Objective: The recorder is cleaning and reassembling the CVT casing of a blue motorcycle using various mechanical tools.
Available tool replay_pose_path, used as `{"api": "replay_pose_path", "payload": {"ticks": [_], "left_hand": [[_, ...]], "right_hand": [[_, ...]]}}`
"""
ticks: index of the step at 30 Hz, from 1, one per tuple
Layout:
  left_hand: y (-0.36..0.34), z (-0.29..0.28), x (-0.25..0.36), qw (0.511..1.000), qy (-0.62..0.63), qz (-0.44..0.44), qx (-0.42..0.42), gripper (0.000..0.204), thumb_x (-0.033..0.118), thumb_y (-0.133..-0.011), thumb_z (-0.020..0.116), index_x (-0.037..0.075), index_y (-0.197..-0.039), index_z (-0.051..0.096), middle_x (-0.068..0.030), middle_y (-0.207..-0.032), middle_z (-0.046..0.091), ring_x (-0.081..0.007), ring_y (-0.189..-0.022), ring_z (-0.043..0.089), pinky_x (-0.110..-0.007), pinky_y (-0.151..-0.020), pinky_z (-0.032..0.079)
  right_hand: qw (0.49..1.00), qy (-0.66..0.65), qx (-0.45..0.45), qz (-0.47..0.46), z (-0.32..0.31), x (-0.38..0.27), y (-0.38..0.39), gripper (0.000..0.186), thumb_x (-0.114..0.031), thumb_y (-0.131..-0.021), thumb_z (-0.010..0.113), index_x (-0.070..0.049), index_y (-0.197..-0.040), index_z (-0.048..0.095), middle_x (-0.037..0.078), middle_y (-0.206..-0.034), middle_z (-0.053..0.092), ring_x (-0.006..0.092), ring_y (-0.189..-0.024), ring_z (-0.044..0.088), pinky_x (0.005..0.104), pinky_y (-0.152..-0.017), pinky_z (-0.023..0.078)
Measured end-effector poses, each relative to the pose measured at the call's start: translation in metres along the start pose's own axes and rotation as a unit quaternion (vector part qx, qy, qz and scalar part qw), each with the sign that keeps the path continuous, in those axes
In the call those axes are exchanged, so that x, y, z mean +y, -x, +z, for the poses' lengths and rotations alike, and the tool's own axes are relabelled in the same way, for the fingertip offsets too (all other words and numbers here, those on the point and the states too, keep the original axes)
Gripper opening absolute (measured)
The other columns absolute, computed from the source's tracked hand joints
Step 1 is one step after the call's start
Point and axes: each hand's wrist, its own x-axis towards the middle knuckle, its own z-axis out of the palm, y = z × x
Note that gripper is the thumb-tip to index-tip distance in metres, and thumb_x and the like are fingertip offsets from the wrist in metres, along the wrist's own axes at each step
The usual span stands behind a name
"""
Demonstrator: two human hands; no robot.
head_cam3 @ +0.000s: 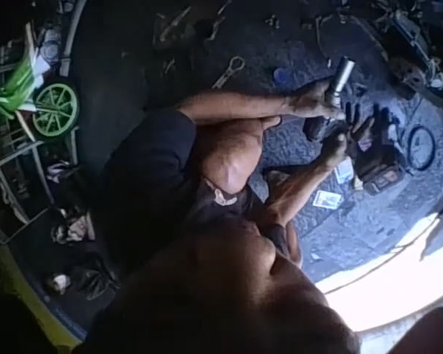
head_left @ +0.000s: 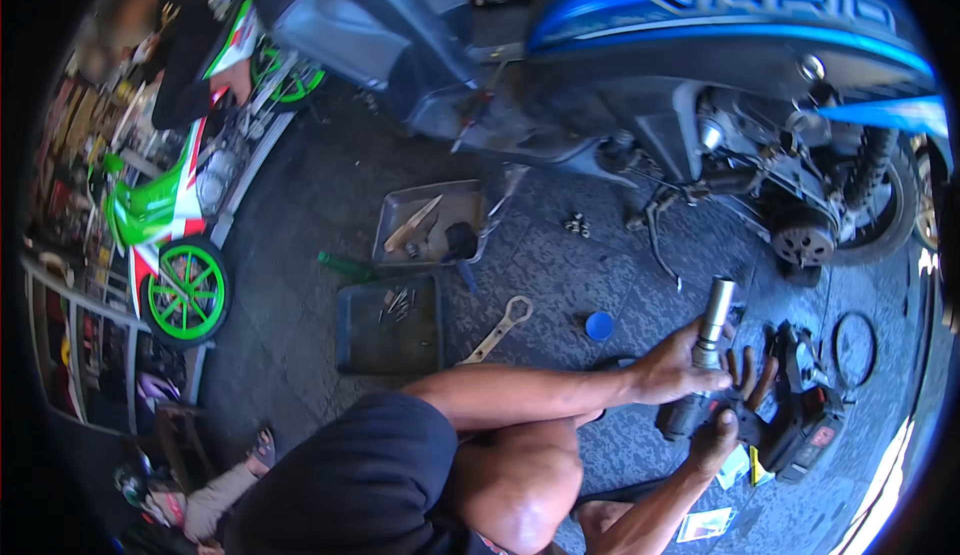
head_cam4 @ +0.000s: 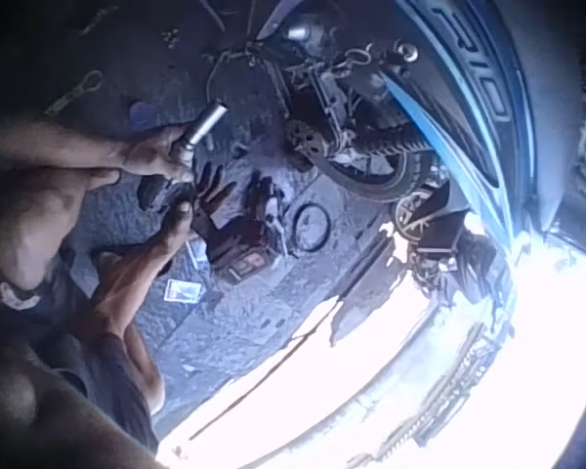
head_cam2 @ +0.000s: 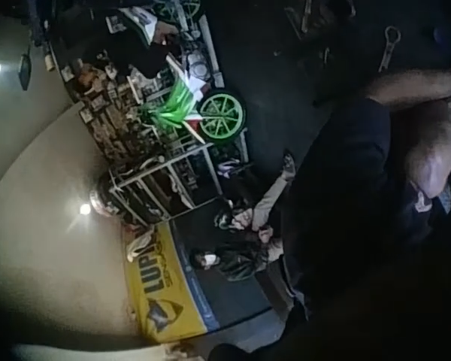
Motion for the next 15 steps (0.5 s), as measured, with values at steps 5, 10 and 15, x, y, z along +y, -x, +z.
{"api": "replay_pose_path", "payload": {"ticks": [5,10,15], "left_hand": [[0.075,-0.069,0.032,0.972,0.008,-0.031,0.232,0.034,0.004,-0.082,0.069,0.006,-0.109,0.048,-0.0056,-0.087,0.062,-0.0130,-0.077,0.062,-0.029,-0.070,0.051],[0.171,-0.159,0.065,0.913,-0.004,-0.002,0.407,0.027,0.005,-0.080,0.071,0.007,-0.099,0.052,-0.0049,-0.082,0.059,-0.0150,-0.073,0.062,-0.031,-0.066,0.053],[0.267,-0.265,0.101,0.843,-0.009,0.050,0.536,0.031,-0.001,-0.077,0.070,0.004,-0.098,0.048,-0.0103,-0.080,0.059,-0.0212,-0.059,0.063,-0.038,-0.054,0.058]], "right_hand": [[0.959,0.101,-0.172,0.199,0.049,0.006,0.015,0.106,-0.042,-0.076,0.079,-0.003,-0.154,0.018,0.016,-0.140,0.047,0.0245,-0.121,0.051,0.0391,-0.103,0.039],[0.851,0.234,-0.325,0.340,0.011,0.008,0.006,0.081,-0.027,-0.084,0.073,0.006,-0.146,0.032,0.018,-0.118,0.064,0.0232,-0.098,0.064,0.0321,-0.087,0.049],[0.824,0.418,-0.055,0.378,-0.104,-0.077,-0.014,0.065,-0.022,-0.088,0.063,-0.008,-0.147,0.040,0.011,-0.117,0.063,0.0176,-0.088,0.063,0.0334,-0.076,0.048]]}}
